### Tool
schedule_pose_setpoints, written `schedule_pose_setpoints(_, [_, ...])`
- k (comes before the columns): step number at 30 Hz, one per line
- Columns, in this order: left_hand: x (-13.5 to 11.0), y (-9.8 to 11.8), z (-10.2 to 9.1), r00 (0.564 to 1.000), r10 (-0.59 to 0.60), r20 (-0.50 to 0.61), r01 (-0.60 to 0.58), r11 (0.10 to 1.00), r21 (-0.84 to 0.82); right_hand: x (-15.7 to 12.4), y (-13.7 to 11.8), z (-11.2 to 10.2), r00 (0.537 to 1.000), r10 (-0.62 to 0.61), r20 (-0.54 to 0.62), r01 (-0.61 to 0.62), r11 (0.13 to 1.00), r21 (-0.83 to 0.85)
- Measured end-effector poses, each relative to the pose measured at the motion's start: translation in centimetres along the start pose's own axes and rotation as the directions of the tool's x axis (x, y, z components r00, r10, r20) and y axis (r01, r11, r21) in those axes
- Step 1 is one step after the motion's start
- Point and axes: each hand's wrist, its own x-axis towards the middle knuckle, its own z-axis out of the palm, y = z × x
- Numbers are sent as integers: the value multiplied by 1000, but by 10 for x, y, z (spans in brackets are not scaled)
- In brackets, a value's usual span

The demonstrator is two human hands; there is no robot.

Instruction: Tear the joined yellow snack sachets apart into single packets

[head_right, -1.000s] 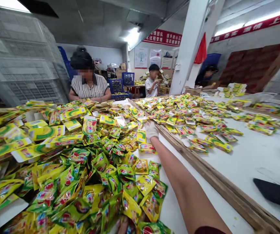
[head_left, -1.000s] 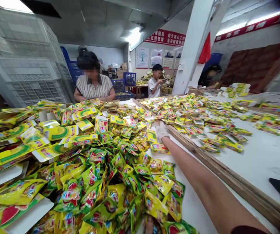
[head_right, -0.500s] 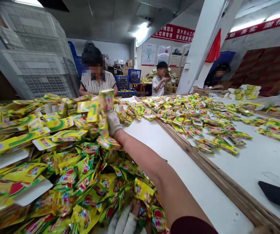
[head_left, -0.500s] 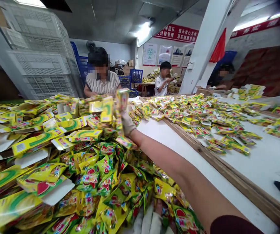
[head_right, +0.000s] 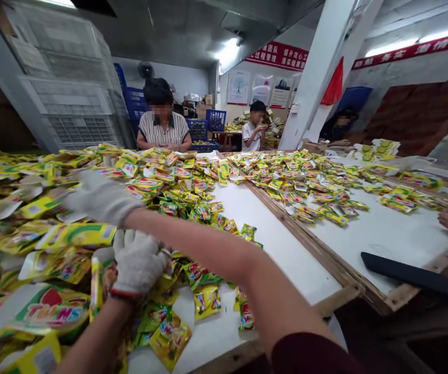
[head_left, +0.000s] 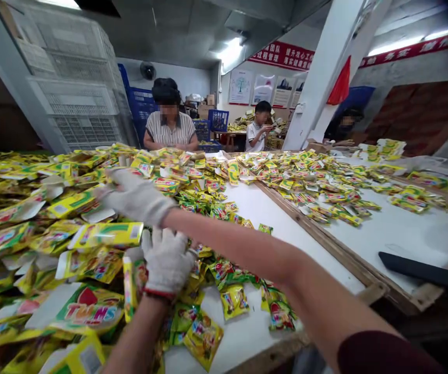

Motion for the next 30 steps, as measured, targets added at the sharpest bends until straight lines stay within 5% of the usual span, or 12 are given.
schedule_pose_setpoints(5, [23, -30, -4, 995, -99, -32, 101, 993, 57, -111, 57, -124, 951, 274, -142, -296, 941, -164])
schedule_pose_setpoints(8, [14, -15, -2, 987, 57, 152, -54, 998, -29, -204, 85, -149, 902, 422, -94, -422, 809, -409])
schedule_pose_setpoints(12, [-13, 30, 1, 910, 296, 289, -259, 953, -159, -293, 104, -158, 904, 420, 73, -269, 695, -667])
schedule_pose_setpoints(16, [-21, 57, -12, 831, 388, 399, -258, 903, -342, -314, 113, -179, 903, 429, -29, -308, 597, -741])
schedule_pose_setpoints(20, [-22, 55, -46, 880, 271, 390, -83, 896, -436, -315, 100, -187, 921, 339, -191, -368, 598, -712])
schedule_pose_setpoints(23, [-42, 52, -65, 887, 154, 436, -20, 954, -298, -322, 77, -175, 932, 317, -178, -345, 617, -707])
schedule_pose_setpoints(27, [-78, 59, -64, 791, 29, 612, 5, 999, -54, -325, 56, -161, 936, 336, -108, -300, 596, -745])
schedule_pose_setpoints(30, [-93, 62, -64, 767, -73, 638, 4, 994, 110, -325, 50, -157, 899, 432, 69, -253, 642, -723])
